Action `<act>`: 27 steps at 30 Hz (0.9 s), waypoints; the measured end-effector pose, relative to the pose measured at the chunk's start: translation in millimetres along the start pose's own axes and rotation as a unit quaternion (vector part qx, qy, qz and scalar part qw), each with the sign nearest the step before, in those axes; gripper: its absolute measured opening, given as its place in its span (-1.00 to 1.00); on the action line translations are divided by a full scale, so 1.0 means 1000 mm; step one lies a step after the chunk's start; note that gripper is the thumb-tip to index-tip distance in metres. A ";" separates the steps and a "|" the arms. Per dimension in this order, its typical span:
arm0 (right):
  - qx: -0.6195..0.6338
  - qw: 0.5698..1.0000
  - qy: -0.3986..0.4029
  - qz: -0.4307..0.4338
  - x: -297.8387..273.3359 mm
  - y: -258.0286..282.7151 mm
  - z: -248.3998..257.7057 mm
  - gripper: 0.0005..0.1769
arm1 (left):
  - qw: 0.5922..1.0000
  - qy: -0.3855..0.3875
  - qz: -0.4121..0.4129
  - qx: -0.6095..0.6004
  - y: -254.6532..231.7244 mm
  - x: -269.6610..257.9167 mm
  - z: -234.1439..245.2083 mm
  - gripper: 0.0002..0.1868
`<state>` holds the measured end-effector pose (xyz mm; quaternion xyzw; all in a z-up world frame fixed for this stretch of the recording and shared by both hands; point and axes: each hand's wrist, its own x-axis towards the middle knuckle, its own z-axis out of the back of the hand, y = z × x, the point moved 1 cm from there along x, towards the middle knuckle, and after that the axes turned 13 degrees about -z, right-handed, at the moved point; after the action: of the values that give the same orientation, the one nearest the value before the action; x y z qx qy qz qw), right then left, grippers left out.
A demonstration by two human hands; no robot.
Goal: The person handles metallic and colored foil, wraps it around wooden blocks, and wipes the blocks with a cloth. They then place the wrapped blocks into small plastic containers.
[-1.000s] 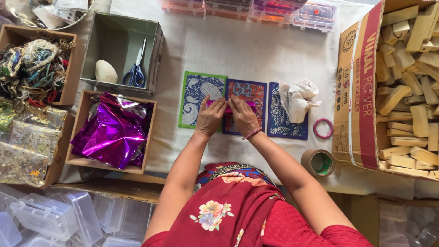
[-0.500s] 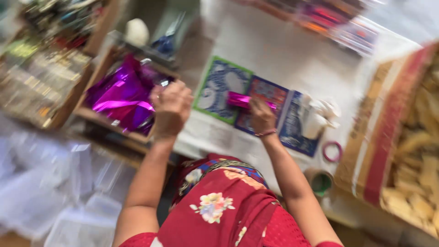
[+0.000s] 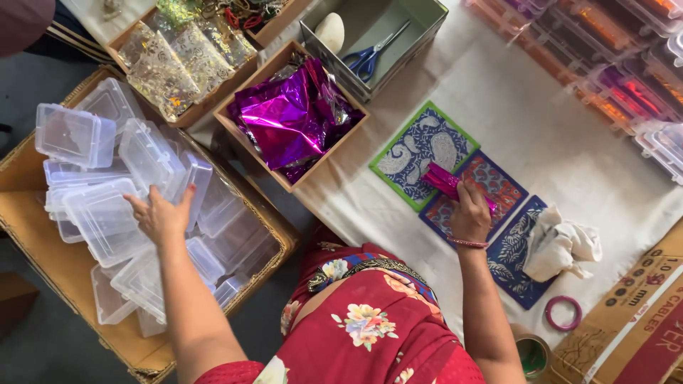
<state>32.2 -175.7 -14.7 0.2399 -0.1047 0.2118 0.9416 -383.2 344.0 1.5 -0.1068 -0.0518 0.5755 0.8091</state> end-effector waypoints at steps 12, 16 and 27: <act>0.022 1.000 0.001 -0.010 -0.003 0.003 0.006 -0.45 | 0.928 -0.185 0.265 -0.183 -0.051 0.038 -0.032 -0.15; 0.017 1.000 -0.004 -0.021 -0.006 0.003 0.005 -0.44 | 0.900 -0.259 0.291 -0.195 -0.058 0.032 -0.013 -0.10; 0.034 0.999 0.016 -0.033 -0.005 -0.008 0.007 -0.45 | 0.657 -0.395 -0.419 -0.487 -0.222 -0.016 0.091 0.29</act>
<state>30.3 -187.4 -13.7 0.2714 -0.0743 0.1883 0.9409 -202.7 269.1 141.9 -0.2155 -0.6784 0.0561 0.7001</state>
